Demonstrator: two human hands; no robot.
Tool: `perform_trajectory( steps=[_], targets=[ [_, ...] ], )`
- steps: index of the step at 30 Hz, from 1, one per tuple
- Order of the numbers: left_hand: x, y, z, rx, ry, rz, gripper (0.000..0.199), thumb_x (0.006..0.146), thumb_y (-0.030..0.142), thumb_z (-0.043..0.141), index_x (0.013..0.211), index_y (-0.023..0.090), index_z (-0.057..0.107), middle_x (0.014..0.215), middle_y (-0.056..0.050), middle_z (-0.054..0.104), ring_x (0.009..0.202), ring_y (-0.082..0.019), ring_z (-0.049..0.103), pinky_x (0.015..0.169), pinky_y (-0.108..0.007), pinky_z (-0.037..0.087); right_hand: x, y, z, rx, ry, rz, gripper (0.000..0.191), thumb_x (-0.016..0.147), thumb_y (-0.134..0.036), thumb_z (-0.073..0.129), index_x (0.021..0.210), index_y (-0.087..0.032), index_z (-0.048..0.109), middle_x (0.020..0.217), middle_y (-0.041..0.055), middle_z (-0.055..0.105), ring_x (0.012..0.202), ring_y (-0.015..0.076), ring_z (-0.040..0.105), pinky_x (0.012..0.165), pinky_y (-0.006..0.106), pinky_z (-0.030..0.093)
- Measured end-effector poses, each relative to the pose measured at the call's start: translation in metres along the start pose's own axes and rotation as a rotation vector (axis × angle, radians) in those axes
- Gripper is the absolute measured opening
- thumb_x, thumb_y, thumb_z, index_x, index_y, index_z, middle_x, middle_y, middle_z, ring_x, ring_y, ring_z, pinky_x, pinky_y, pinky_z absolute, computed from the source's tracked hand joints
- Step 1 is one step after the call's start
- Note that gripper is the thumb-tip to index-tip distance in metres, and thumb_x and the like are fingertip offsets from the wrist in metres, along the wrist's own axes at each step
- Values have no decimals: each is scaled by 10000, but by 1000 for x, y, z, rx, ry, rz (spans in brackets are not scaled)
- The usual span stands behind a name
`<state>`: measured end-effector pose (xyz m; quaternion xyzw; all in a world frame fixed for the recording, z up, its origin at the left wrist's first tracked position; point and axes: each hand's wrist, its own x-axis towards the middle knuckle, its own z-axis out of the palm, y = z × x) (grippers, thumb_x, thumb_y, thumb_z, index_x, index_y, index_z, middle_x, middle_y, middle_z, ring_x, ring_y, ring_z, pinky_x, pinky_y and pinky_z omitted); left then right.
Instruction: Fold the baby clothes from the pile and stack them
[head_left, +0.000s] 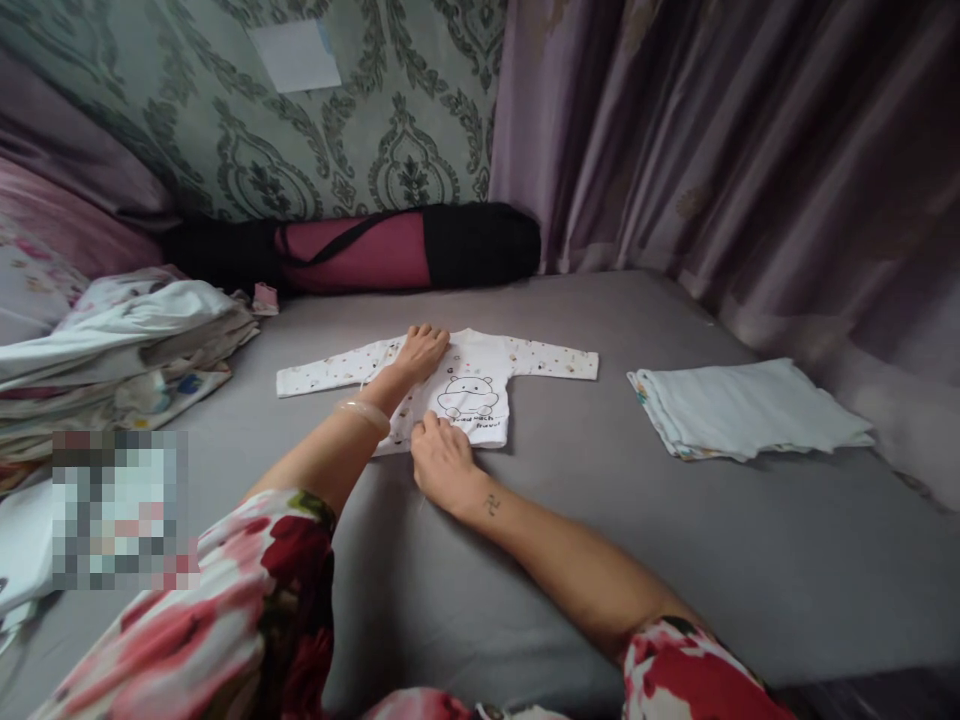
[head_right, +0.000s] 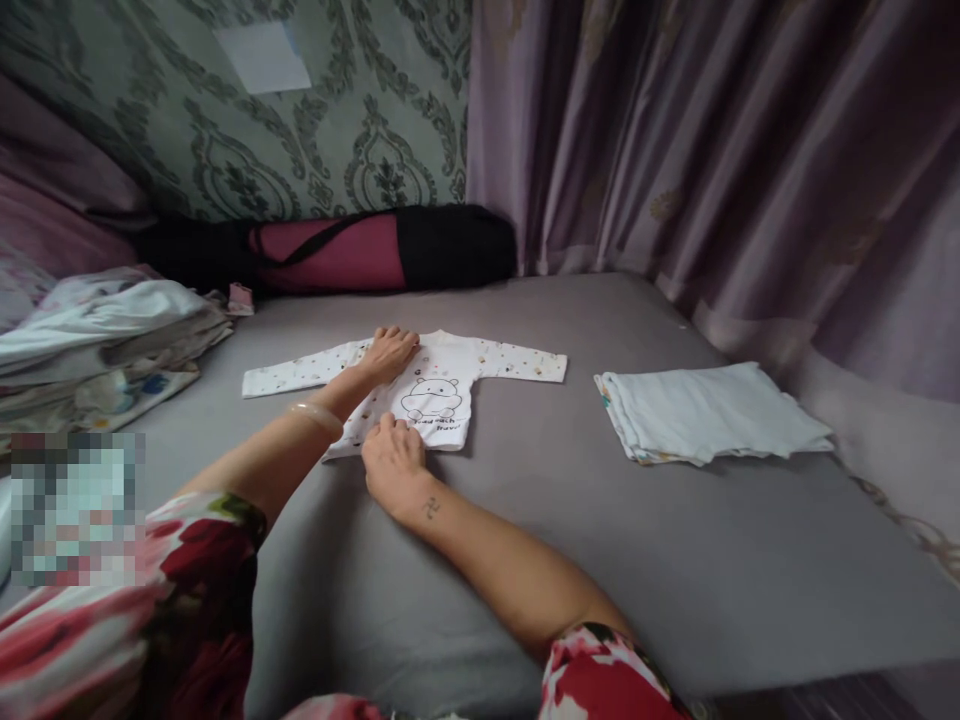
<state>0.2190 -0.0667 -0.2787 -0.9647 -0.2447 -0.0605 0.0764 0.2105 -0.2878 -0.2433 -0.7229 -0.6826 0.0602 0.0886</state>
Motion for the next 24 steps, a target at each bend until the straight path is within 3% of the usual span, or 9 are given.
perform_trajectory(
  steps=[4, 8, 13, 15, 18, 21, 24],
  targets=[
    [-2, 5, -6, -7, 69, -49, 293, 978, 312, 382, 1147, 151, 560, 1164, -184, 590, 1088, -326, 482, 910, -445, 311, -4, 0, -11, 18, -62, -20, 260, 894, -131, 500, 1110, -70, 631, 1143, 169, 582, 1046, 245, 583, 838, 330, 515],
    [-16, 10, -21, -50, 104, -227, 328, 941, 357, 473, 1195, 159, 535, 1186, -180, 576, 1125, -343, 476, 916, -452, 322, -11, 3, -31, 65, -136, -36, 262, 907, -137, 482, 1102, -83, 648, 1184, 165, 585, 1085, 245, 578, 871, 328, 496],
    [-69, 17, -47, -245, 46, -321, 293, 918, 423, 506, 1114, 210, 555, 1049, -107, 665, 1039, -301, 559, 894, -428, 358, -31, 26, -73, 288, -173, -70, 229, 940, -141, 462, 1070, -163, 649, 1121, 84, 672, 1038, 191, 617, 872, 280, 455],
    [-94, 23, -57, -337, -35, -352, 271, 914, 435, 505, 1067, 219, 561, 974, -76, 689, 945, -260, 602, 848, -382, 387, -42, 44, -80, 354, -94, 55, 220, 946, -159, 457, 1074, -185, 634, 1073, 63, 693, 1001, 178, 632, 859, 266, 443],
    [-120, 36, -68, -447, -155, -470, 297, 886, 470, 531, 1028, 209, 555, 893, -61, 701, 838, -230, 629, 729, -314, 408, -56, 72, -66, 317, 10, 328, 251, 928, -209, 491, 1164, -173, 568, 1015, 77, 699, 947, 199, 649, 807, 274, 443],
    [-128, 50, -74, -516, -210, -572, 377, 844, 494, 576, 1065, 192, 534, 873, -65, 704, 846, -237, 636, 682, -297, 405, -61, 86, -38, 246, 18, 404, 367, 898, -283, 528, 1243, -166, 487, 1060, 101, 689, 917, 233, 660, 748, 298, 452],
    [-127, 59, -76, -559, -201, -600, 448, 818, 446, 606, 1159, 177, 496, 879, -62, 703, 853, -234, 635, 689, -294, 410, -58, 82, -21, 157, 22, 429, 411, 888, -299, 508, 1274, -172, 445, 1128, 125, 669, 952, 264, 661, 746, 326, 458]
  ],
)
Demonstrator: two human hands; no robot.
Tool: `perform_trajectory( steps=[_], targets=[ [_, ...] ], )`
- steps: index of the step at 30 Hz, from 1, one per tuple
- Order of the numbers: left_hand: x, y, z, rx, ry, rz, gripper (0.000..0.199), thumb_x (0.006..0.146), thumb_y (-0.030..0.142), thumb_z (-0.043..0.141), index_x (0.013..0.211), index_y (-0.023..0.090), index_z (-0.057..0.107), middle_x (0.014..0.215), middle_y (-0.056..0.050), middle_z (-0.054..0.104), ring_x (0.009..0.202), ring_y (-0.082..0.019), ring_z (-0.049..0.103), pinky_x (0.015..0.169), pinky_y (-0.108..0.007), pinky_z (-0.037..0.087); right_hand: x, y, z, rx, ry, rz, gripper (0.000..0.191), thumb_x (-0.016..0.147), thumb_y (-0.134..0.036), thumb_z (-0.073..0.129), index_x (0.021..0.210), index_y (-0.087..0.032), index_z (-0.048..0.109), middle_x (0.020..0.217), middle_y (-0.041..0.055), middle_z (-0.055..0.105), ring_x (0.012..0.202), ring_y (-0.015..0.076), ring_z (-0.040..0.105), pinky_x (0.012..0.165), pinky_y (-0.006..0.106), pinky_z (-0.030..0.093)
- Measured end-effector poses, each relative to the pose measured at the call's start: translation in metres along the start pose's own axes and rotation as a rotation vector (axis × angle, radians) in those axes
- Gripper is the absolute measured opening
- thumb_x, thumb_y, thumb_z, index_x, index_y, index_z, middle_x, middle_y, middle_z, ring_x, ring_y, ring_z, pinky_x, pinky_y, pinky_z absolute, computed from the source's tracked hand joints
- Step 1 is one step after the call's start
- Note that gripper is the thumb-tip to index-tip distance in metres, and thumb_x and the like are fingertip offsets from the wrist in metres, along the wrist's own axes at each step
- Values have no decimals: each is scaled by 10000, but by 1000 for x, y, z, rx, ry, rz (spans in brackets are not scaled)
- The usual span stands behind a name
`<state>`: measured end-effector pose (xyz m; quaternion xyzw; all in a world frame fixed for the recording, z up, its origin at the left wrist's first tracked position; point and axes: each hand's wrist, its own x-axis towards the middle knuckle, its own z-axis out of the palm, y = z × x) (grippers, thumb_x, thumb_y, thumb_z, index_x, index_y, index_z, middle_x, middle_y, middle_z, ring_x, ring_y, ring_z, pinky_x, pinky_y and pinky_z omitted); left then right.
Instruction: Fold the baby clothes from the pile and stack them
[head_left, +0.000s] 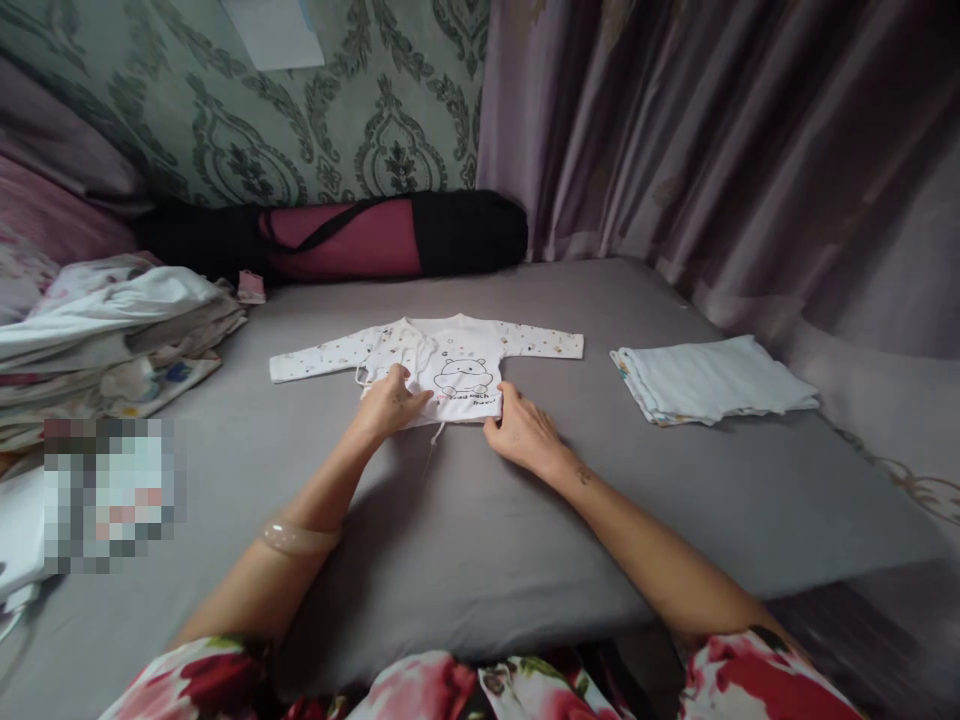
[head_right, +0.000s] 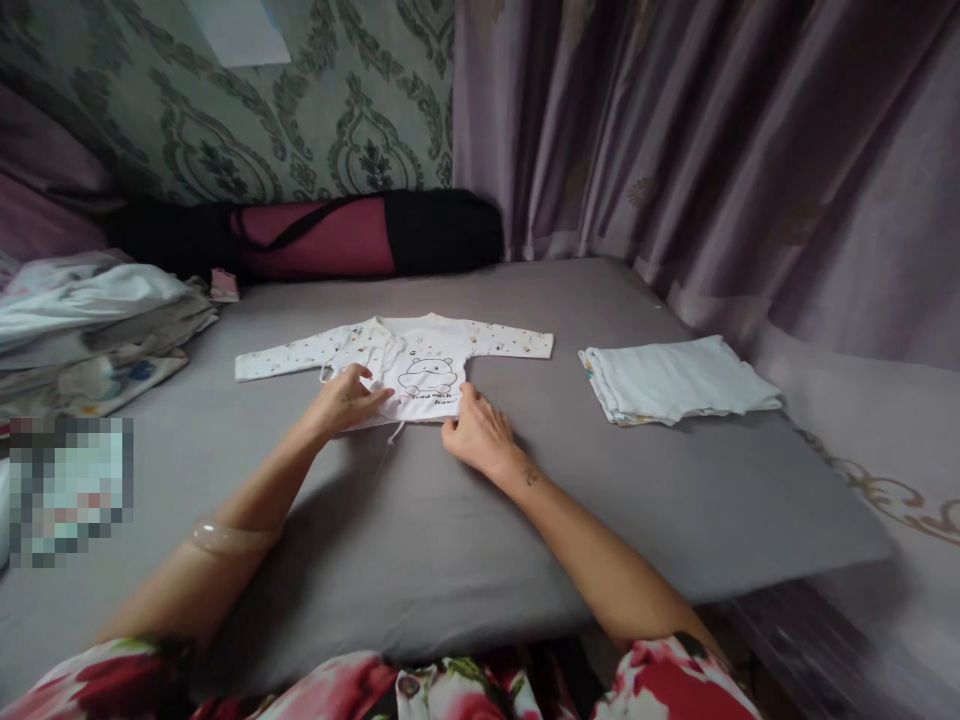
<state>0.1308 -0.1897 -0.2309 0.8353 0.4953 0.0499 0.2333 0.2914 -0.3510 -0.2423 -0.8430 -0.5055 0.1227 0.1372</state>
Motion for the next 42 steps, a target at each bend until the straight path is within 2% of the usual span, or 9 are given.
perform_trajectory(
  steps=[8, 15, 18, 21, 25, 28, 31, 36, 42],
  targets=[
    [9, -18, 12, -36, -15, 121, 456, 776, 260, 532, 1232, 235, 543, 749, 10, 619, 726, -179, 579, 653, -263, 384, -3, -17, 4, -118, 26, 44, 296, 942, -189, 377, 1227, -169, 450, 1094, 122, 676, 954, 243, 669, 752, 315, 456],
    [8, -17, -4, 107, -66, 160, 333, 776, 249, 519, 1073, 220, 668, 767, -37, 622, 735, -205, 573, 658, -291, 397, -9, -18, 4, -163, 4, 32, 278, 951, -127, 332, 1193, -164, 463, 1070, 126, 668, 940, 237, 667, 735, 312, 455],
    [10, 0, -12, 190, -10, 289, 273, 779, 233, 529, 996, 202, 690, 781, -75, 631, 809, -244, 584, 756, -345, 443, -10, -19, 5, -168, 18, 16, 281, 955, -118, 325, 1182, -174, 481, 1074, 117, 653, 931, 233, 664, 740, 315, 461],
    [21, 31, -11, 175, 74, 503, 270, 805, 213, 513, 1001, 208, 698, 846, -96, 651, 902, -263, 593, 872, -398, 450, -10, -18, 9, -179, 32, -4, 288, 957, -114, 320, 1157, -183, 515, 1081, 108, 635, 924, 231, 663, 747, 320, 472],
    [53, 82, 9, 122, -94, 770, 311, 846, 166, 456, 1036, 189, 701, 922, -94, 683, 894, -219, 621, 880, -346, 469, -9, -17, 14, -189, 47, -21, 317, 965, -126, 324, 1202, -184, 528, 1124, 121, 611, 957, 228, 654, 785, 316, 480],
    [80, 110, 29, 166, -196, 771, 259, 847, 224, 532, 1036, 153, 695, 934, -96, 697, 853, -207, 636, 800, -297, 484, -9, -16, 14, -189, 46, -32, 329, 965, -133, 344, 1242, -188, 514, 1135, 133, 605, 982, 227, 647, 806, 309, 481],
    [97, 123, 42, 268, -206, 726, 227, 810, 246, 613, 1007, 160, 686, 959, -96, 705, 893, -221, 643, 785, -288, 481, -9, -16, 11, -154, 47, 3, 290, 959, -127, 360, 1210, -175, 498, 1097, 127, 623, 968, 229, 655, 791, 309, 488],
    [103, 127, 50, 384, -165, 673, 149, 813, 206, 578, 909, 164, 683, 951, -111, 706, 942, -247, 648, 774, -299, 472, -9, -16, 6, -108, 14, 47, 195, 972, -135, 360, 1109, -151, 498, 1054, 124, 640, 899, 220, 676, 748, 297, 498],
    [109, 119, 55, 298, -130, 690, 180, 830, 213, 539, 922, 160, 685, 923, -99, 708, 884, -223, 648, 764, -292, 480, -11, -16, 7, -144, 26, -17, 221, 975, -111, 344, 1073, -168, 534, 1055, 114, 622, 873, 196, 677, 709, 266, 502]
  ],
)
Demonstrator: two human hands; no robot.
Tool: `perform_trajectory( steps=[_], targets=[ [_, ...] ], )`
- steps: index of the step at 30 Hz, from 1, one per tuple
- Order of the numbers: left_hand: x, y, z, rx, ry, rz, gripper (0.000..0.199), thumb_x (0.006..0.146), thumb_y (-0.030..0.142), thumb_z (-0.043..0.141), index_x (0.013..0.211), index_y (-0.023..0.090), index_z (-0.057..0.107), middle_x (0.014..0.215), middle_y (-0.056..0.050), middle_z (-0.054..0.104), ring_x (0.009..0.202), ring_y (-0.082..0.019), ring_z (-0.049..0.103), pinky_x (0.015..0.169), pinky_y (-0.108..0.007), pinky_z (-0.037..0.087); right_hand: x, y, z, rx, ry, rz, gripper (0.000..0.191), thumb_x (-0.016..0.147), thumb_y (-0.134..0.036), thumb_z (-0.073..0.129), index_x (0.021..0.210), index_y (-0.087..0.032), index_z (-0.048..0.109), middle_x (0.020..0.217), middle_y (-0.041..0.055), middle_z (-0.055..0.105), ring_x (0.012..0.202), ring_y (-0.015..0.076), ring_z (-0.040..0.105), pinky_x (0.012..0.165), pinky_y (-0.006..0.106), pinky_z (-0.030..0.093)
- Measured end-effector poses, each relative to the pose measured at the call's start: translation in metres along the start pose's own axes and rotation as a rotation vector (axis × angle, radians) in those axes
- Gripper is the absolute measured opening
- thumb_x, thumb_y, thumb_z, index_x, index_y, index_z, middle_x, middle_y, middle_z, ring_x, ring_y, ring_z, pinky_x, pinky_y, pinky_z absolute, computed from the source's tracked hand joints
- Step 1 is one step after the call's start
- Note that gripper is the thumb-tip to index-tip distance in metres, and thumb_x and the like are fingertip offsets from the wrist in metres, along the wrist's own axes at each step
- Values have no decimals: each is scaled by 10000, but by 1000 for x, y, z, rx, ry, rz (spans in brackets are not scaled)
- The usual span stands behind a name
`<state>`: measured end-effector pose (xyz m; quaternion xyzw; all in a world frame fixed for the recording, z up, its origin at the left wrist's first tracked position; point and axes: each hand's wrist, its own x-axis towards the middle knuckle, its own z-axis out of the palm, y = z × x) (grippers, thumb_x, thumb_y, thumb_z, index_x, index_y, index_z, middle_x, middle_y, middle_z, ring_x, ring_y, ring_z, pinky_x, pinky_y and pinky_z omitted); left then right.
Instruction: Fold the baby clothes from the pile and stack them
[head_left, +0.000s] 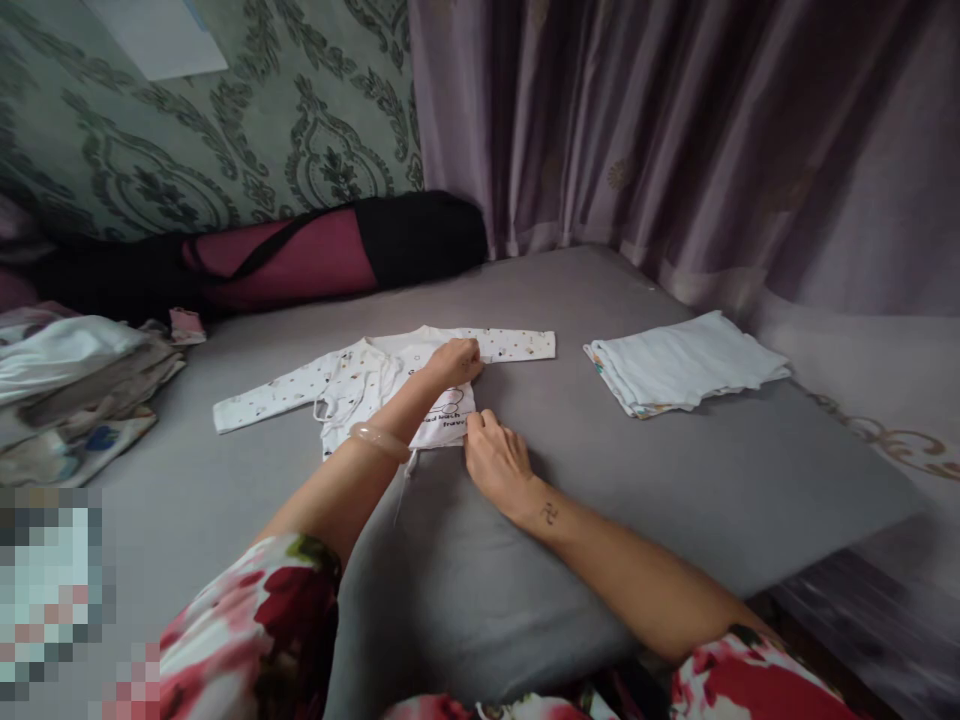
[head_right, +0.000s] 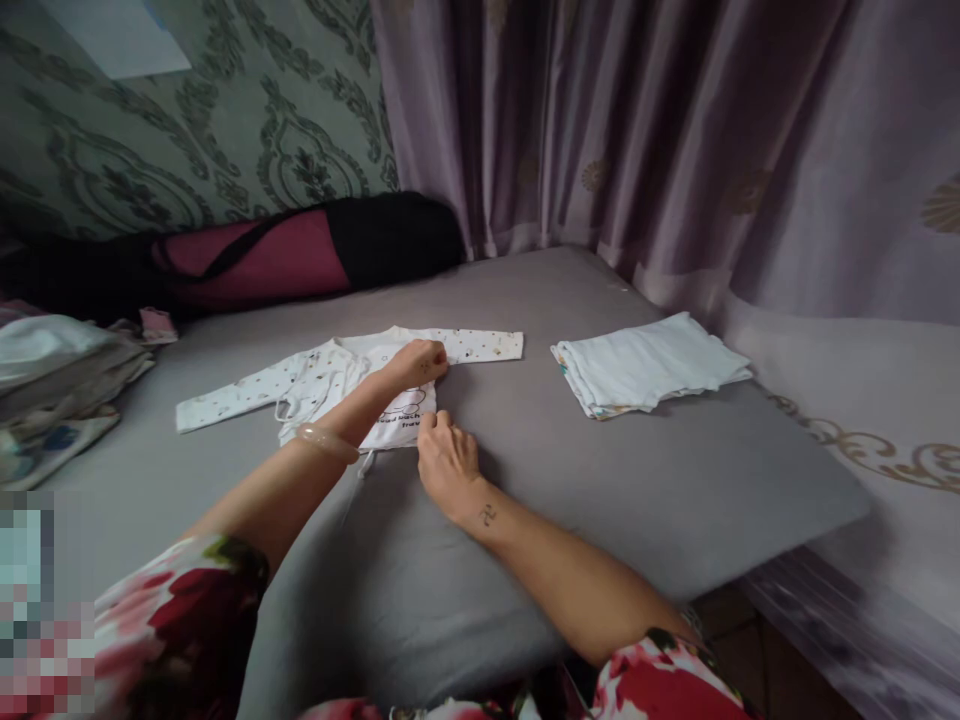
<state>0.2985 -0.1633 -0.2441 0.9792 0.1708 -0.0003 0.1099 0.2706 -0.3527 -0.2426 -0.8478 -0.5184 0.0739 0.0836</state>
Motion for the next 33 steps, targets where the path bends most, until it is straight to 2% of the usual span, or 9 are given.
perform_trajectory(
  steps=[4, 9, 11, 16, 20, 23, 27, 30, 33],
  targets=[
    [1, -3, -7, -10, -23, 52, 216, 831, 204, 552, 990, 145, 685, 922, -104, 709, 885, -221, 647, 792, -293, 484, 0, 0, -2, -21, -15, -12, 275, 964, -87, 322, 1076, -169, 559, 1068, 115, 610, 883, 204, 675, 708, 277, 510],
    [8, 6, -11, 60, -39, -39, 213, 763, 144, 552, 902, 147, 713, 942, -133, 707, 927, -259, 656, 796, -319, 483, 1, 0, -1, -28, -33, -13, 296, 968, -80, 309, 1075, -169, 569, 1073, 116, 602, 908, 208, 667, 732, 290, 516],
    [10, 7, -7, 19, -7, -101, 205, 751, 179, 571, 893, 145, 715, 954, -136, 711, 926, -266, 655, 786, -322, 481, 0, 1, 0, -26, -24, -24, 291, 966, -77, 313, 1068, -168, 570, 1065, 111, 603, 900, 205, 669, 719, 285, 518],
    [6, 2, 13, -253, 146, -267, 198, 795, 271, 555, 868, 154, 696, 848, -88, 715, 803, -210, 643, 716, -289, 462, -2, -1, -1, -62, -18, -85, 310, 947, -36, 321, 1088, -143, 575, 1063, 120, 611, 877, 200, 671, 695, 277, 524],
    [2, 3, 28, -311, 256, -316, 176, 813, 280, 531, 861, 185, 671, 842, -60, 710, 774, -197, 625, 693, -290, 445, -7, -5, -4, -134, -44, -113, 360, 941, -8, 314, 1158, -113, 582, 1088, 149, 617, 903, 199, 660, 710, 277, 528],
    [0, 6, 34, -289, 305, -312, 161, 826, 285, 523, 868, 195, 651, 868, -58, 703, 800, -202, 620, 699, -296, 441, -13, -8, -9, -157, -62, -119, 384, 944, -7, 316, 1206, -99, 581, 1097, 162, 624, 909, 199, 654, 717, 278, 528],
    [-2, 9, 36, -239, 306, -287, 149, 845, 275, 510, 892, 196, 627, 917, -75, 689, 856, -220, 616, 727, -314, 447, -21, -12, -19, -130, -136, -111, 379, 941, -6, 324, 1152, -118, 618, 1106, 163, 635, 922, 203, 657, 727, 282, 518],
    [-3, 8, 38, -209, 330, -220, 155, 873, 275, 493, 912, 184, 613, 945, -92, 676, 895, -226, 612, 766, -324, 451, -23, -10, -28, -97, -188, -87, 359, 948, -24, 331, 1129, -132, 622, 1127, 161, 635, 940, 208, 661, 732, 286, 502],
    [-7, 1, 40, -236, 354, -114, 241, 920, 367, 477, 983, 171, 605, 942, -100, 665, 913, -229, 607, 806, -335, 458, -19, 0, -34, -64, -192, -54, 331, 969, -66, 327, 1108, -154, 614, 1089, 130, 652, 934, 207, 663, 728, 281, 475]
  ],
)
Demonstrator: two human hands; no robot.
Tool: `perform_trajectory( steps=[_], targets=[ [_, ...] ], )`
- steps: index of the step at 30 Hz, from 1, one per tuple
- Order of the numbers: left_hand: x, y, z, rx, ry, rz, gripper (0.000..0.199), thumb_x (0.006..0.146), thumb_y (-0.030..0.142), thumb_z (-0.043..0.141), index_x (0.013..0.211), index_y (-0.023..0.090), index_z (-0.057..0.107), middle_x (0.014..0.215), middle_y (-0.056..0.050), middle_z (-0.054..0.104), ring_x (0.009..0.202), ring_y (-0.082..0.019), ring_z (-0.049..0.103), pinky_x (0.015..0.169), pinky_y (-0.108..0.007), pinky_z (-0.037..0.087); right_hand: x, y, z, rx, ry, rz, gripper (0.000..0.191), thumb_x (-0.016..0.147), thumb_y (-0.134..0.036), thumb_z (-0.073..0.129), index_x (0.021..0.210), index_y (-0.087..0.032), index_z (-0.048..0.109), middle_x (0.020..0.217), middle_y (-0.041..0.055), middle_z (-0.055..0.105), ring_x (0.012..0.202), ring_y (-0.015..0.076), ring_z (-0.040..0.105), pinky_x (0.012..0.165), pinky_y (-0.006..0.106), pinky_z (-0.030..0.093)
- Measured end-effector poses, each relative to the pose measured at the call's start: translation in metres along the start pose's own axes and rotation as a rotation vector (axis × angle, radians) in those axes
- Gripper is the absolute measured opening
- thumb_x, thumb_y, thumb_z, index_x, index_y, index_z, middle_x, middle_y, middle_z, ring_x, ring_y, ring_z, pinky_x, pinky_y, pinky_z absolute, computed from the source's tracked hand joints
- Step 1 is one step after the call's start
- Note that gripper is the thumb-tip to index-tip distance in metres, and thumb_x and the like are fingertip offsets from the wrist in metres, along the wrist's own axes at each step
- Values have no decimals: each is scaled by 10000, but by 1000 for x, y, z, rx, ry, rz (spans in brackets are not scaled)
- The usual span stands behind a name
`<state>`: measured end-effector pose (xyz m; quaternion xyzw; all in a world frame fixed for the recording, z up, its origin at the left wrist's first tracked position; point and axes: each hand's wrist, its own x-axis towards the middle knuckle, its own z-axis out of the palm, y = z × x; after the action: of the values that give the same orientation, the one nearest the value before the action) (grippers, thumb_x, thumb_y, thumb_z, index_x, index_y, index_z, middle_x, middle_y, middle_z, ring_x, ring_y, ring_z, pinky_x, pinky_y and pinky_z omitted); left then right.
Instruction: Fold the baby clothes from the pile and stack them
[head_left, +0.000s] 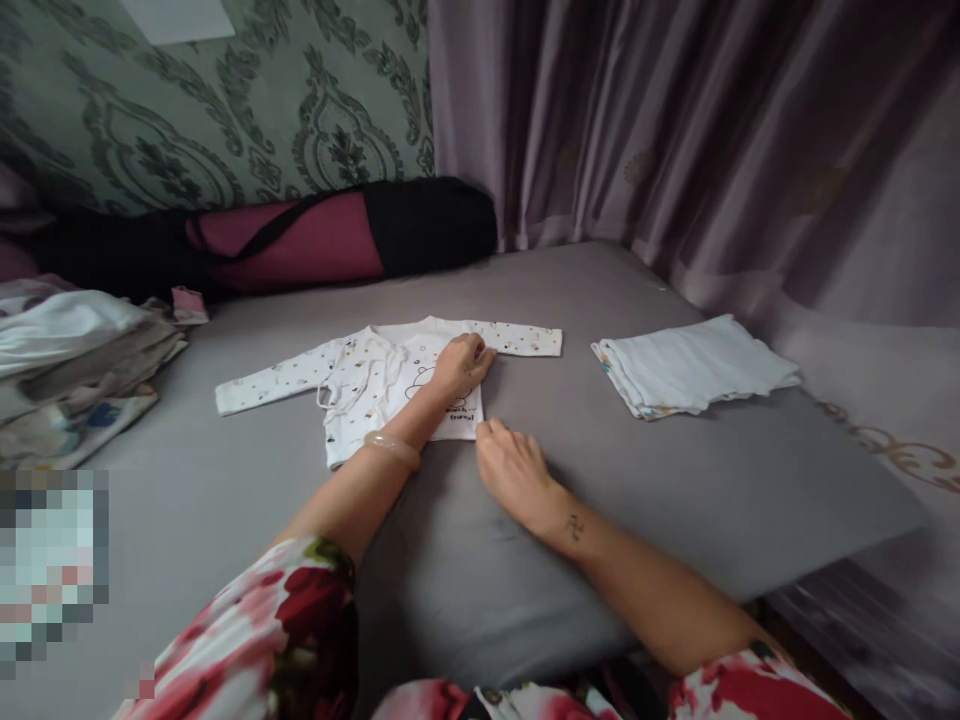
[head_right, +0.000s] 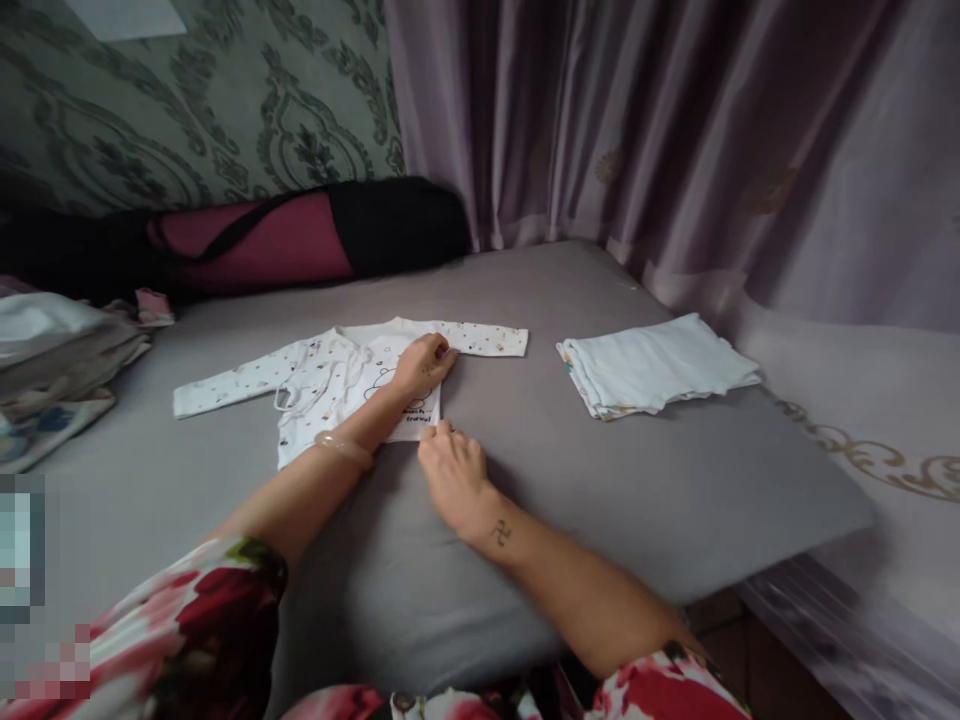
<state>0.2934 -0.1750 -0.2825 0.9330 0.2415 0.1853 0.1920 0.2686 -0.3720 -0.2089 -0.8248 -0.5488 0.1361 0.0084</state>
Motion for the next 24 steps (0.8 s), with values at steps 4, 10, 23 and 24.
perform_trajectory(
  steps=[4, 10, 23, 24],
  targets=[
    [-21, -19, -17, -92, -74, 96, 316, 912, 371, 509, 1152, 173, 566, 1044, -101, 647, 912, -212, 612, 816, -325, 478, 9, 18, 2, 93, 14, -19, 216, 996, -203, 394, 1054, -192, 601, 1071, 78, 670, 962, 203, 648, 739, 277, 431],
    [-92, -37, -66, -44, -239, 217, 196, 915, 301, 494, 962, 190, 648, 987, -96, 625, 914, -211, 592, 842, -326, 475, 14, 23, 6, 144, 82, -17, 156, 955, -201, 449, 1036, -206, 583, 1024, 46, 691, 913, 178, 644, 691, 271, 364],
    [-150, -24, -87, 313, -68, -105, 555, 998, 426, 340, 1420, 80, 442, 1540, -177, 371, 1459, -313, 273, 1189, -480, 223, 86, 9, 15, 88, 250, -231, 464, 1007, -280, 307, 1412, -111, 458, 1489, 153, 443, 1395, 237, 361, 1109, 340, 290],
    [-150, -25, -84, 342, -107, -141, 582, 997, 436, 339, 1452, 79, 408, 1563, -172, 333, 1474, -314, 235, 1196, -475, 207, 93, 3, 17, 86, 246, -241, 515, 1013, -310, 298, 1464, -79, 389, 1553, 158, 349, 1446, 245, 275, 1151, 358, 234]
  ],
)
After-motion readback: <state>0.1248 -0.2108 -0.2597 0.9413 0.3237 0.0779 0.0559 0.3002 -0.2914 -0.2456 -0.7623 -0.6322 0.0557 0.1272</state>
